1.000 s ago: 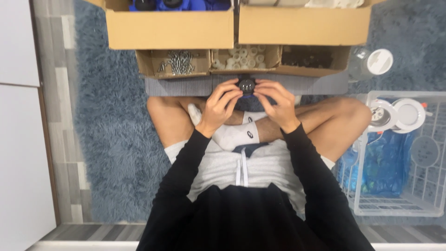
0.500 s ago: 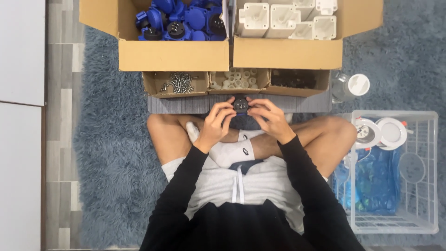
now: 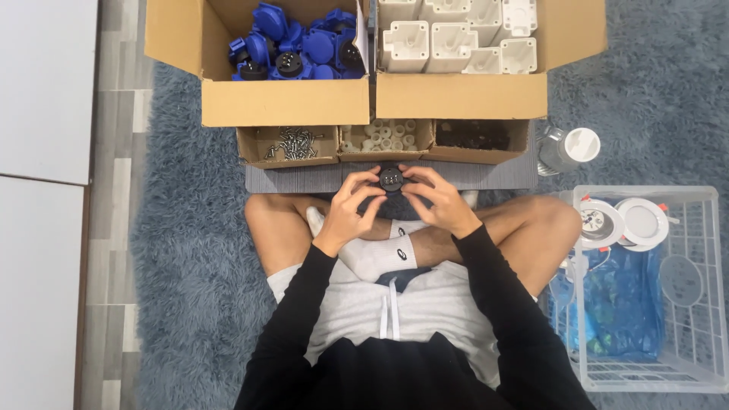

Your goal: Assembling recessed LED light fixtures by combining housing units, LED panels, and trim rings before placing them in a storage bin.

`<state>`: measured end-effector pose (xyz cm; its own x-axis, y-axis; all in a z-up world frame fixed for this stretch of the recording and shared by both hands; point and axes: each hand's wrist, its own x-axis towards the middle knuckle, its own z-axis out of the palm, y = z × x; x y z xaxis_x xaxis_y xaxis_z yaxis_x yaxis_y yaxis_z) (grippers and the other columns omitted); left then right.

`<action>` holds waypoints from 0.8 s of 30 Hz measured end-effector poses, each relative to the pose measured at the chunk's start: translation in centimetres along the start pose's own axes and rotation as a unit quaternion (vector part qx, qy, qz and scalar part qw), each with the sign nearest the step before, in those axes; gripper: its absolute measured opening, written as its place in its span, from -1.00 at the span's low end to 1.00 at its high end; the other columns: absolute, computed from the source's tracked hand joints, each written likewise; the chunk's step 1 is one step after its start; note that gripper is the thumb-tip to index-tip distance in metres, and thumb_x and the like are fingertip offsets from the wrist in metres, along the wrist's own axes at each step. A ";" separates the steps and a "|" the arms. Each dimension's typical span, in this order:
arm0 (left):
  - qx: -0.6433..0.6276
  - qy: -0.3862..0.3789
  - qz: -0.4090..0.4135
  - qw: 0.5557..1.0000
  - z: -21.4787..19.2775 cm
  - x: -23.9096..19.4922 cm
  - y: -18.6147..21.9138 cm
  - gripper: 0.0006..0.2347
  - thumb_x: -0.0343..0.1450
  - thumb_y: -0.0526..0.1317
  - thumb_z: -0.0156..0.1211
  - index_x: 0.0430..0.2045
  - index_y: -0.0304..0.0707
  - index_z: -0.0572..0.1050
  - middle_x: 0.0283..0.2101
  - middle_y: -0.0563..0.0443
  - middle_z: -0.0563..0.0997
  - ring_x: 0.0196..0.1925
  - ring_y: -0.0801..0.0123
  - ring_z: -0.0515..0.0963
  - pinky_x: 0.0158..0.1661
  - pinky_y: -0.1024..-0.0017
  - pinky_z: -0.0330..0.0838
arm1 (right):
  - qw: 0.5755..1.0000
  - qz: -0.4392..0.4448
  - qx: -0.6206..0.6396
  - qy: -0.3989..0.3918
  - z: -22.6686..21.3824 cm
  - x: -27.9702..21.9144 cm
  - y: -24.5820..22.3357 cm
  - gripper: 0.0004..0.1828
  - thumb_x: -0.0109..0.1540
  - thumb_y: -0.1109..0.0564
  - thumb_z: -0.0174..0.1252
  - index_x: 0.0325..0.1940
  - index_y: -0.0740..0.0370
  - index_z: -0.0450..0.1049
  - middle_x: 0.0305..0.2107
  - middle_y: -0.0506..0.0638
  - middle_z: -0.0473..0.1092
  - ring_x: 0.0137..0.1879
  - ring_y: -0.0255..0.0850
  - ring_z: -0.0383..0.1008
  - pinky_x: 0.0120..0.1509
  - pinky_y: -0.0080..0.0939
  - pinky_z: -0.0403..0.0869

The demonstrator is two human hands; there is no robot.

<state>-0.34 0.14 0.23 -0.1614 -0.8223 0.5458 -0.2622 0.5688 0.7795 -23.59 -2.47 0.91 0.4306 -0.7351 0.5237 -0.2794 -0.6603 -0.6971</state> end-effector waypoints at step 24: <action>0.005 0.053 -0.053 0.997 1.7 -2.1 2.1 -0.58 0.31 -0.40 0.63 0.00 -0.44 0.55 0.07 -0.19 0.63 0.12 0.02 0.71 0.10 0.32 0.68 | 0.975 0.184 0.094 0.088 -0.1 -1.6 -2.4 -0.85 0.41 0.29 0.29 0.06 0.30 0.69 -0.16 0.14 0.59 -0.05 -0.07 0.70 -0.04 -0.17 0.68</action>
<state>-2.19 3.08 0.20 -0.0313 -0.8706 0.4910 -0.2820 0.4789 0.8313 -23.67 0.33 1.76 0.1725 -0.9426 0.2860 -0.2185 -0.3197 -0.9220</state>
